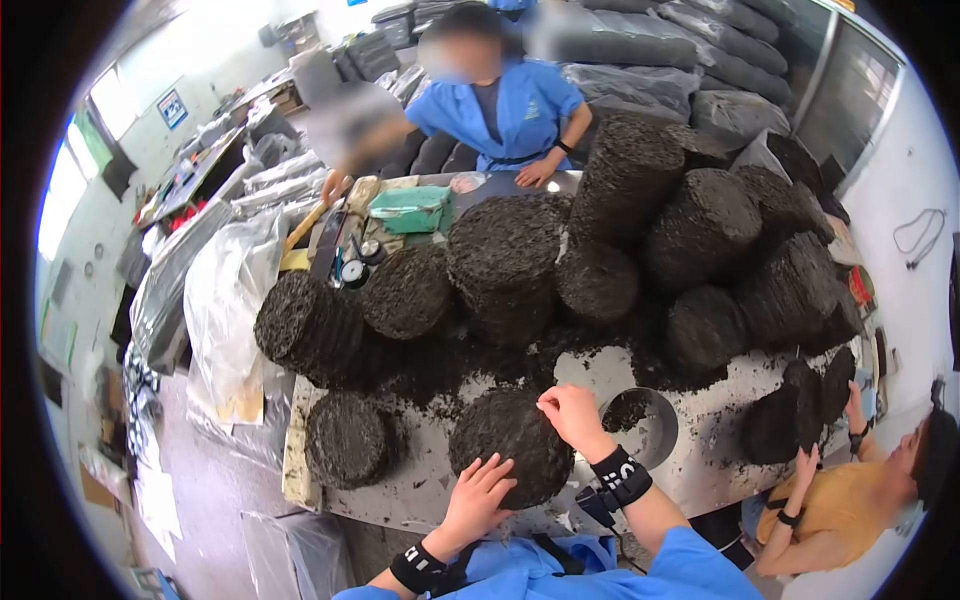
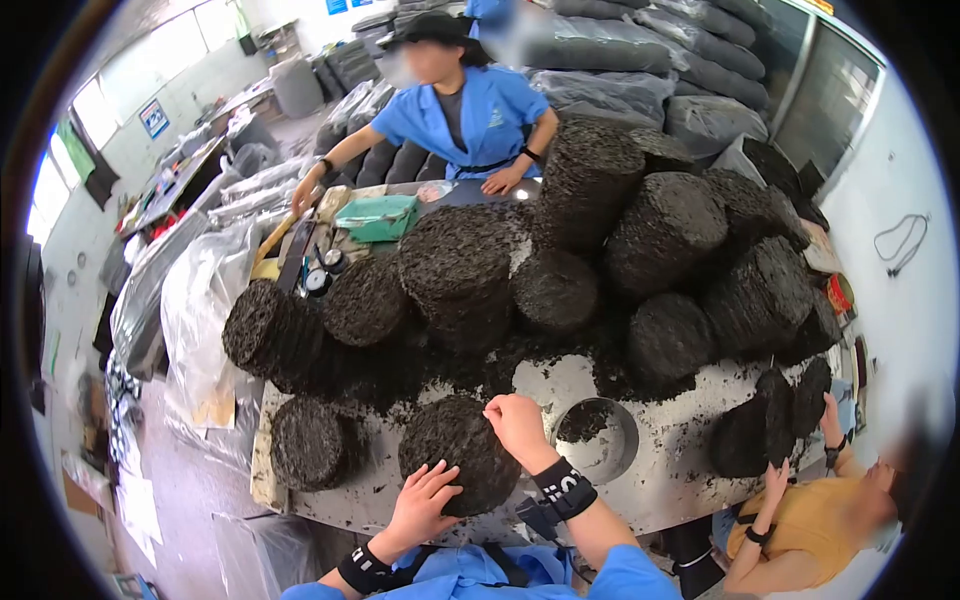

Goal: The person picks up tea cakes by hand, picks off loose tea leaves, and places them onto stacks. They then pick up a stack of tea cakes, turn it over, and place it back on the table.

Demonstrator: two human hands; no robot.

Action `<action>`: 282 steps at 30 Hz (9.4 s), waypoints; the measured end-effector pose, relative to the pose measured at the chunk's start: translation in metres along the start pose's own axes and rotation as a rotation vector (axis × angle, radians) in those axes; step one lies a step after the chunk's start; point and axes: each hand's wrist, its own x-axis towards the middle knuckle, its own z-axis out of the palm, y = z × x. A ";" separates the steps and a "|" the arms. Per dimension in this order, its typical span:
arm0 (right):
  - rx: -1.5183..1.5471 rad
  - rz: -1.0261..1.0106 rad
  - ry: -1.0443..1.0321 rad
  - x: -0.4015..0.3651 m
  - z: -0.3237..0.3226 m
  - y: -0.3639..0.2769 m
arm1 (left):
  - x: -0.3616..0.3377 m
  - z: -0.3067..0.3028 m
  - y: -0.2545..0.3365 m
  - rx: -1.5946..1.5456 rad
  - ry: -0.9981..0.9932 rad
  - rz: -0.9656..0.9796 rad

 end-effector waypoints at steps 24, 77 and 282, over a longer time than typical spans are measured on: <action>0.073 0.276 0.090 -0.101 -0.034 0.076 | 0.004 -0.038 0.006 -0.123 0.075 0.051; 0.347 0.280 0.225 -0.090 0.029 -0.071 | -0.067 -0.074 -0.087 -0.700 0.994 -0.466; 0.380 0.461 0.167 -0.112 0.039 -0.038 | 0.002 -0.005 -0.030 0.001 0.079 0.134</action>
